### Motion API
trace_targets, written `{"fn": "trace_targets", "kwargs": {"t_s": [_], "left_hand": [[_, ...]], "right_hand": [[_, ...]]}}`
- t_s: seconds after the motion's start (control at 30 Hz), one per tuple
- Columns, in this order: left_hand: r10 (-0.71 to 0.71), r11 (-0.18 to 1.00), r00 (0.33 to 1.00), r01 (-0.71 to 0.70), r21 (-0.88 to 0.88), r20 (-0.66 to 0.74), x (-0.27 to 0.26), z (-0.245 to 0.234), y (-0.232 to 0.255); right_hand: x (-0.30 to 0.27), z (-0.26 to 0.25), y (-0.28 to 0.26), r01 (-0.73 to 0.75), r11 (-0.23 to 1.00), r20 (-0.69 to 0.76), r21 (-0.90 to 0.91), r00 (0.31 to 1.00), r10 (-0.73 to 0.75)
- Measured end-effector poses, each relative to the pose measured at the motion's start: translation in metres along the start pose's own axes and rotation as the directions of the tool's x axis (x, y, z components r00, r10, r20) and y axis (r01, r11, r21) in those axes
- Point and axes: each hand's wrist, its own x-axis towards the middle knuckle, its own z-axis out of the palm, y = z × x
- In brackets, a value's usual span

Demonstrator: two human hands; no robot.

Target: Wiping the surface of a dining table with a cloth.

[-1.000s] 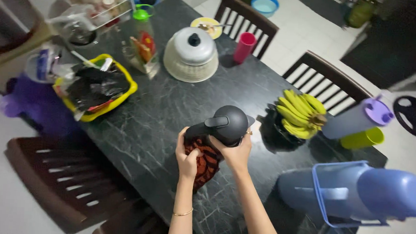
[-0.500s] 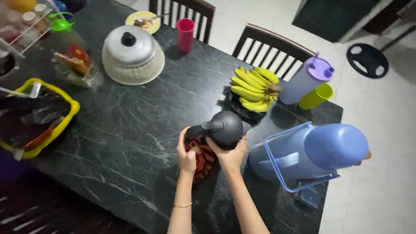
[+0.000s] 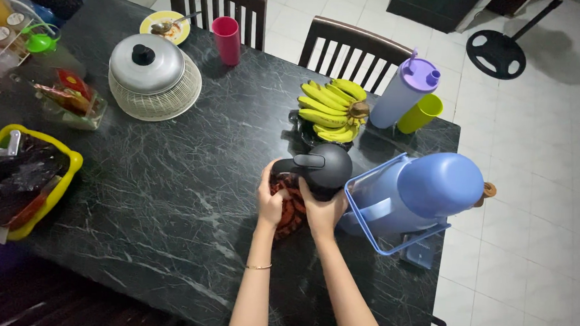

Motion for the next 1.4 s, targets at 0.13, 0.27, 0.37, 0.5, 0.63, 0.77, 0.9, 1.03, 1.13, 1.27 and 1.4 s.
{"fn": "trace_targets", "kwargs": {"t_s": [0.13,0.27,0.37,0.5,0.63,0.77,0.9,1.03,1.13,1.27,1.4], "left_hand": [[0.112,0.976,0.992,-0.099,0.195,-0.056,-0.012,-0.001,0.014],[0.142,0.970,0.971,-0.098,0.222,-0.192,-0.031,-0.015,0.030],[0.147,0.969,0.949,-0.081,0.233,-0.279,-0.042,-0.031,0.054],[0.253,0.918,0.902,-0.110,0.380,-0.350,-0.052,-0.061,0.086],[0.351,0.882,0.844,-0.153,0.445,-0.407,-0.062,-0.091,0.118],[0.440,0.823,0.773,-0.143,0.550,-0.458,-0.072,-0.123,0.136],[0.490,0.767,0.712,-0.080,0.636,-0.502,-0.083,-0.157,0.138],[0.499,0.768,0.637,-0.011,0.641,-0.587,-0.097,-0.189,0.135],[0.505,0.749,0.602,0.051,0.661,-0.618,-0.107,-0.214,0.118],[0.431,0.789,0.601,0.112,0.605,-0.673,-0.119,-0.239,0.077],[0.308,0.788,0.629,0.252,0.562,-0.713,-0.133,-0.249,0.025]], "right_hand": [[-0.006,-0.009,-0.015,0.018,0.994,0.034,0.106,0.999,-0.022],[-0.038,-0.016,-0.011,0.152,0.988,0.005,0.010,0.988,-0.152],[-0.063,-0.027,-0.043,0.290,0.955,0.037,0.068,0.956,-0.292],[-0.085,-0.032,-0.090,0.362,0.888,0.209,0.283,0.880,-0.425],[-0.095,-0.014,-0.116,0.420,0.839,0.330,0.347,0.782,-0.528],[-0.111,0.012,-0.134,0.487,0.779,0.469,0.394,0.623,-0.626],[-0.136,0.037,-0.150,0.489,0.761,0.622,0.426,0.452,-0.639],[-0.162,0.067,-0.153,0.515,0.713,0.662,0.475,0.324,-0.675],[-0.180,0.087,-0.148,0.508,0.715,0.711,0.481,0.251,-0.657],[-0.205,0.114,-0.123,0.559,0.692,0.766,0.457,0.147,-0.625],[-0.224,0.137,-0.078,0.596,0.686,0.824,0.418,0.069,-0.562]]}}
